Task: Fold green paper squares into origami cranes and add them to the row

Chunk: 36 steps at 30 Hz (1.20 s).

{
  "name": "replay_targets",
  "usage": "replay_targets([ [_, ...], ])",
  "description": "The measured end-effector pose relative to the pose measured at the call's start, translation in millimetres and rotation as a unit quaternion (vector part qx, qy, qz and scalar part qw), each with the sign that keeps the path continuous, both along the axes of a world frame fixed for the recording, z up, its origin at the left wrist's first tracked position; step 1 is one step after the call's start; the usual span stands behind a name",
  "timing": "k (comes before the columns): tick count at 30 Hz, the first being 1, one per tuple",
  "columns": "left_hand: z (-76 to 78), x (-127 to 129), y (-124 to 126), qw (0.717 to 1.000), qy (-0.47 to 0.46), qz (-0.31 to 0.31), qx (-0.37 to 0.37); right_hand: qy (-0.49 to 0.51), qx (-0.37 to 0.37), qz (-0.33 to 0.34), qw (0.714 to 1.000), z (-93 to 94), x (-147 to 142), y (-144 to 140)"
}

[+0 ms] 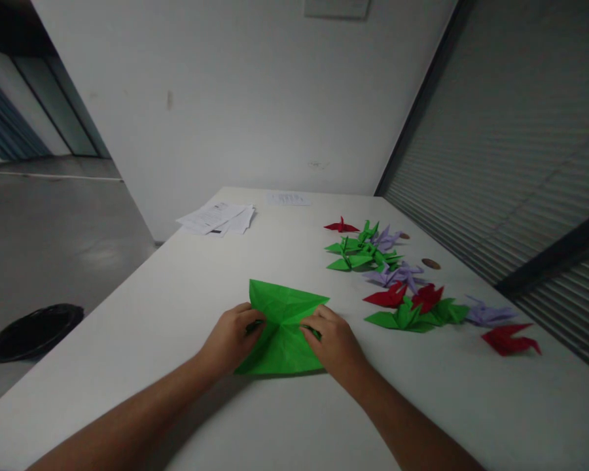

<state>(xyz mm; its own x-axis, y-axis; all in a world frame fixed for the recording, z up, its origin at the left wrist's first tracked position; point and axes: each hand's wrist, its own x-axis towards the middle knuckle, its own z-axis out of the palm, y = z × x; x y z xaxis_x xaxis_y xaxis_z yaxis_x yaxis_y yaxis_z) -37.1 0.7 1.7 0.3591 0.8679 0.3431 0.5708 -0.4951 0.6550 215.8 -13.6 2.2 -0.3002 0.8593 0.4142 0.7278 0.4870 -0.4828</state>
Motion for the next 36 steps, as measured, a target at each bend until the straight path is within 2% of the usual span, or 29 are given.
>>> replay_targets([
  [3,-1.6,-0.3,1.5,1.0,-0.028,0.0,-0.01,0.02,0.008,0.009,1.0,-1.4,0.6,0.8],
  [5,-4.1,-2.6,3.4,0.998,-0.06,0.021,-0.018,0.059,0.012,0.002,0.998,-2.3,3.0,2.0],
  [9,-7.6,-6.2,6.1,0.975,-0.18,0.073,-0.109,0.162,-0.032,-0.054,0.985,-5.1,10.5,5.7],
  [12,-5.2,-3.6,5.3,0.935,-0.302,0.072,-0.173,0.259,-0.077,-0.073,0.96,-9.6,13.4,8.7],
  [16,-0.9,3.2,3.7,0.872,-0.432,0.093,-0.211,0.34,-0.079,-0.072,0.934,-15.6,9.4,10.5],
  [19,-0.8,6.6,4.0,0.818,-0.494,0.117,-0.27,0.375,-0.068,-0.074,0.922,-16.5,3.0,9.4],
  [22,-1.5,8.9,4.2,0.785,-0.508,0.072,-0.347,0.414,-0.072,-0.056,0.906,-15.2,-2.1,7.4],
  [25,-1.4,11.0,3.6,0.78,-0.495,0.032,-0.382,0.43,-0.081,-0.045,0.898,-13.7,-2.6,6.1],
  [31,-0.1,7.9,5.6,0.816,-0.44,0.03,-0.374,0.395,-0.085,-0.031,0.914,-10.3,10.2,8.9],
  [36,-2.5,0.6,9.5,0.832,-0.41,0.013,-0.375,0.33,-0.147,-0.024,0.932,-8.3,21.6,12.1],
])
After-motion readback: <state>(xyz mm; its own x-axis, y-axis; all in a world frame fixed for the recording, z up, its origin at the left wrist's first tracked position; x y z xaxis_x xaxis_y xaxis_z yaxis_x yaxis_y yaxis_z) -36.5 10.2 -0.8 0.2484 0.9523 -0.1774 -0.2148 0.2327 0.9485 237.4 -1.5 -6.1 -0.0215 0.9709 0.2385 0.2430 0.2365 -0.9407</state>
